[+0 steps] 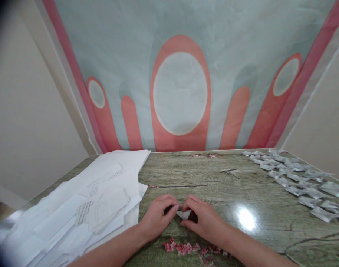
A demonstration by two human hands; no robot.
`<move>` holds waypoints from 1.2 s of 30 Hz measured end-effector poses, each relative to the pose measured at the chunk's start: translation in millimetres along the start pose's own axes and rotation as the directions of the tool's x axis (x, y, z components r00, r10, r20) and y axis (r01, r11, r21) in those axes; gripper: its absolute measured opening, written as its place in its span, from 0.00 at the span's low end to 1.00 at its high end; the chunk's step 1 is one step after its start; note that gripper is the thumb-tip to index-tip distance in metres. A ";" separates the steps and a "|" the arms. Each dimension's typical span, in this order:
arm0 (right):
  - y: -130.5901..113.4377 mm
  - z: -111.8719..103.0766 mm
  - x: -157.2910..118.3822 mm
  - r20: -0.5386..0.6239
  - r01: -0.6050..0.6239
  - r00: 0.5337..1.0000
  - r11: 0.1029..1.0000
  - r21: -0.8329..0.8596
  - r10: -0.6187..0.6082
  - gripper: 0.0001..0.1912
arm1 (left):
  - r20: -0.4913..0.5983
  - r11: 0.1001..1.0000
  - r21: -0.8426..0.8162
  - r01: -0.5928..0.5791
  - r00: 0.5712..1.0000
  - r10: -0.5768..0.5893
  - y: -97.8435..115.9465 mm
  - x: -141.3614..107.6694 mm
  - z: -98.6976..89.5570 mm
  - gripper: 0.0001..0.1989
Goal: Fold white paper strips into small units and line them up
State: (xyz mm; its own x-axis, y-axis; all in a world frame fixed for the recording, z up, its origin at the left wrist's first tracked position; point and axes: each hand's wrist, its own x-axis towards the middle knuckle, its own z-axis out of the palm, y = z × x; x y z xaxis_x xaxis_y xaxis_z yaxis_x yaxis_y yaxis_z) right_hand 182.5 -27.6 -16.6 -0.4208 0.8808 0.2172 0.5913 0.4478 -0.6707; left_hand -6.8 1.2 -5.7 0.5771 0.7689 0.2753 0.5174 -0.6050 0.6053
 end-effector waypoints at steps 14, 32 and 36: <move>-2.1 -0.8 4.1 -0.124 0.047 0.991 0.997 0.055 -0.040 0.08 | -0.079 0.992 -0.087 0.094 0.992 -0.101 2.6 -1.7 -2.6 0.07; -10.3 5.8 -2.4 -0.084 0.136 0.985 0.975 -0.176 -0.152 0.15 | -0.069 0.989 -0.100 0.109 0.991 -0.116 -2.7 -2.2 1.1 0.08; -10.7 5.5 -2.8 -0.101 0.135 0.981 0.961 -0.241 -0.163 0.15 | -0.072 0.992 -0.083 0.093 0.992 -0.099 -2.4 -2.1 2.3 0.08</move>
State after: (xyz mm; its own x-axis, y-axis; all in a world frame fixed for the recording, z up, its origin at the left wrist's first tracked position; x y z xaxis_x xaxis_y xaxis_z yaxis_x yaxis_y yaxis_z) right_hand 173.6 -35.7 -13.9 -0.4396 0.8070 0.3944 0.6772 0.5862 -0.4447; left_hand -7.8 0.6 -9.4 0.4762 0.8378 0.2670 0.5144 -0.5117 0.6881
